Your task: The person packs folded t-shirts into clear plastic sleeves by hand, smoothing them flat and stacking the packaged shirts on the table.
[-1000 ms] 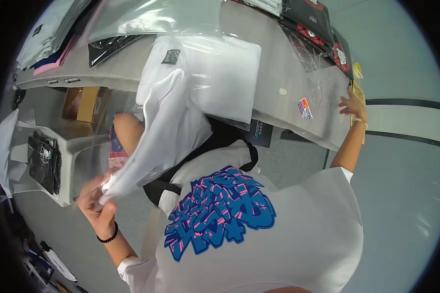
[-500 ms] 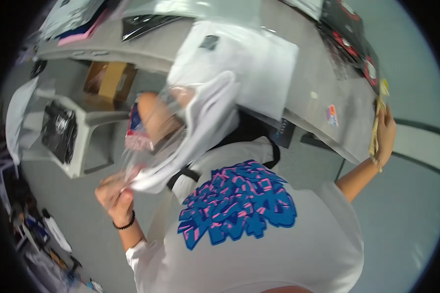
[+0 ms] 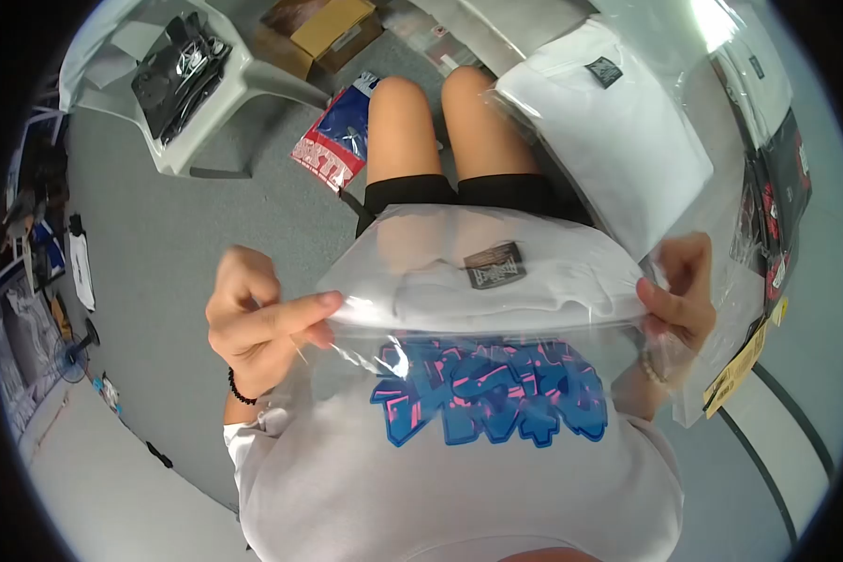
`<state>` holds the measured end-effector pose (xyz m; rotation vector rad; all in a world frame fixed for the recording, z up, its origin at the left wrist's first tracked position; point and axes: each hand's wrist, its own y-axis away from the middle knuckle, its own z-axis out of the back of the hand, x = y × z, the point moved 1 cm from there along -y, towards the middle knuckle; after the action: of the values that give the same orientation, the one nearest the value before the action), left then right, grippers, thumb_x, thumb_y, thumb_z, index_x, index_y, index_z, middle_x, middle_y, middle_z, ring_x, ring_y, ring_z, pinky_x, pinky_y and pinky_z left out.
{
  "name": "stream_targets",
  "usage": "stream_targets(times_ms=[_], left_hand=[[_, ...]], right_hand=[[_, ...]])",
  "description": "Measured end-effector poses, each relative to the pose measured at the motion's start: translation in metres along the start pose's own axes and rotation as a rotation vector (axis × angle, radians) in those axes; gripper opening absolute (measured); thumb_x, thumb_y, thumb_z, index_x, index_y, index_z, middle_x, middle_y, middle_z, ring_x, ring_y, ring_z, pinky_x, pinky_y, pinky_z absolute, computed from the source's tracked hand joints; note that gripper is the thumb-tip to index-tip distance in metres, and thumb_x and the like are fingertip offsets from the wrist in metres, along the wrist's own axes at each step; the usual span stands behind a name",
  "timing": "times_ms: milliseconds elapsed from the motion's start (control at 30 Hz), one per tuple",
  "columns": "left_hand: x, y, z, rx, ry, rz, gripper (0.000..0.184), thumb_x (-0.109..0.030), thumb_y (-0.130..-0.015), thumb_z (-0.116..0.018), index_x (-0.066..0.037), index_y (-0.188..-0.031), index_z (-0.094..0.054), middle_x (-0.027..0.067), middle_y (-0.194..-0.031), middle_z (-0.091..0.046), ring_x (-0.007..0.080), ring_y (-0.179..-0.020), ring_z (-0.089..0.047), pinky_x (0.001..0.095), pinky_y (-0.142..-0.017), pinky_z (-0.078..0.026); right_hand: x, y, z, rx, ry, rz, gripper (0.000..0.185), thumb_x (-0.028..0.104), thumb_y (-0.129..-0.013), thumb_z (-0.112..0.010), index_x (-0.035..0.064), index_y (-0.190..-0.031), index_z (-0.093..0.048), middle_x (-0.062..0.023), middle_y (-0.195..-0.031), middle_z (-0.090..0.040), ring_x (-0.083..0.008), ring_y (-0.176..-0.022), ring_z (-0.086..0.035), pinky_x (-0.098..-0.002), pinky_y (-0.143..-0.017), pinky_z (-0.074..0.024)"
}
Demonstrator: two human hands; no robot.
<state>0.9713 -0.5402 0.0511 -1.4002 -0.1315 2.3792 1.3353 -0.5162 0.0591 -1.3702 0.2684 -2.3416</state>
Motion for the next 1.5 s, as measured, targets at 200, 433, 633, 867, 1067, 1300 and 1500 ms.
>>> stream_targets(times_ms=[200, 433, 633, 867, 1067, 1300, 1500], left_hand=[[-0.005, -0.002, -0.012, 0.106, 0.63, 0.424, 0.022, -0.001, -0.078, -0.063, 0.004, -0.099, -0.068, 0.0154, -0.074, -0.069, 0.0207, -0.057, -0.067, 0.0216, -0.045, -0.048], [0.001, -0.009, -0.024, -0.074, 1.144, 0.515, 0.023, -0.001, -0.09, -0.047, 0.009, -0.104, -0.063, 0.0218, -0.076, -0.067, 0.0221, -0.056, -0.066, 0.0239, -0.046, -0.05], [0.016, -0.017, -0.027, -0.14, 1.068, 0.34, 0.058, -0.034, -0.097, -0.031, 0.012, -0.087, -0.064, 0.0234, -0.078, -0.067, 0.0279, -0.069, -0.068, 0.0339, -0.058, -0.053], [0.009, -0.015, -0.01, -0.003, 0.88, 0.375, 0.017, -0.004, -0.09, -0.058, 0.007, -0.099, -0.066, 0.0179, -0.092, -0.068, 0.0249, -0.084, -0.068, 0.0305, -0.07, -0.057], [-0.004, -0.02, -0.013, -0.165, 0.724, 0.376, 0.018, -0.004, -0.093, -0.052, 0.004, -0.109, -0.053, 0.0149, -0.088, -0.067, 0.0179, -0.077, -0.067, 0.0263, -0.067, -0.054], [-0.017, -0.031, -0.026, -0.322, 0.06, 0.174, 0.02, 0.002, -0.093, -0.045, -0.003, -0.096, -0.026, 0.007, -0.069, -0.053, 0.0101, -0.054, -0.055, 0.0233, -0.047, -0.046], [0.029, -0.028, -0.041, -0.411, -0.12, -0.44, 0.033, 0.014, -0.086, -0.047, -0.006, -0.096, -0.022, 0.0109, -0.074, -0.051, 0.0106, -0.055, -0.052, 0.0246, -0.048, -0.046]], right_hand=[[0.014, 0.014, 0.028, 0.129, -0.277, -0.613, 0.051, 0.031, -0.075, -0.068, -0.0018, -0.113, -0.063, 0.0042, -0.054, -0.034, -0.0076, -0.045, -0.031, -0.0232, -0.045, -0.0219], [0.011, 0.015, 0.011, -0.222, -1.106, -0.904, 0.037, 0.019, -0.088, -0.056, -0.007, -0.114, -0.057, -0.0001, -0.047, -0.044, -0.0053, -0.036, -0.034, -0.0197, -0.035, -0.0217], [0.004, -0.001, -0.003, -0.15, -1.16, -0.806, 0.077, 0.058, -0.095, -0.02, -0.006, -0.085, -0.061, -0.0156, -0.058, -0.056, -0.0235, -0.047, -0.051, -0.0313, -0.047, -0.0432], [-0.004, 0.002, 0.003, -0.026, -0.869, -0.646, 0.041, 0.031, -0.093, -0.054, -0.0101, -0.092, -0.061, -0.0177, -0.068, -0.064, -0.0235, -0.054, -0.062, -0.0316, -0.05, -0.0519], [0.022, -0.011, -0.006, -0.109, -0.535, -0.626, 0.026, 0.013, -0.096, -0.042, -0.0034, -0.117, -0.045, -0.0076, -0.061, -0.054, -0.0146, -0.047, -0.051, -0.0248, -0.045, -0.0436], [-0.039, 0.006, -0.058, -0.565, 0.112, -0.008, 0.019, 0.004, -0.096, -0.037, -0.0022, -0.114, -0.04, -0.0046, -0.068, -0.046, -0.0094, -0.054, -0.041, -0.0213, -0.048, -0.0357], [-0.084, 0.013, -0.059, -0.673, 0.302, 0.395, 0.018, -0.004, -0.092, -0.038, -0.0023, -0.111, -0.038, -0.0109, -0.08, -0.048, -0.0113, -0.055, -0.039, -0.0221, -0.049, -0.0371]])
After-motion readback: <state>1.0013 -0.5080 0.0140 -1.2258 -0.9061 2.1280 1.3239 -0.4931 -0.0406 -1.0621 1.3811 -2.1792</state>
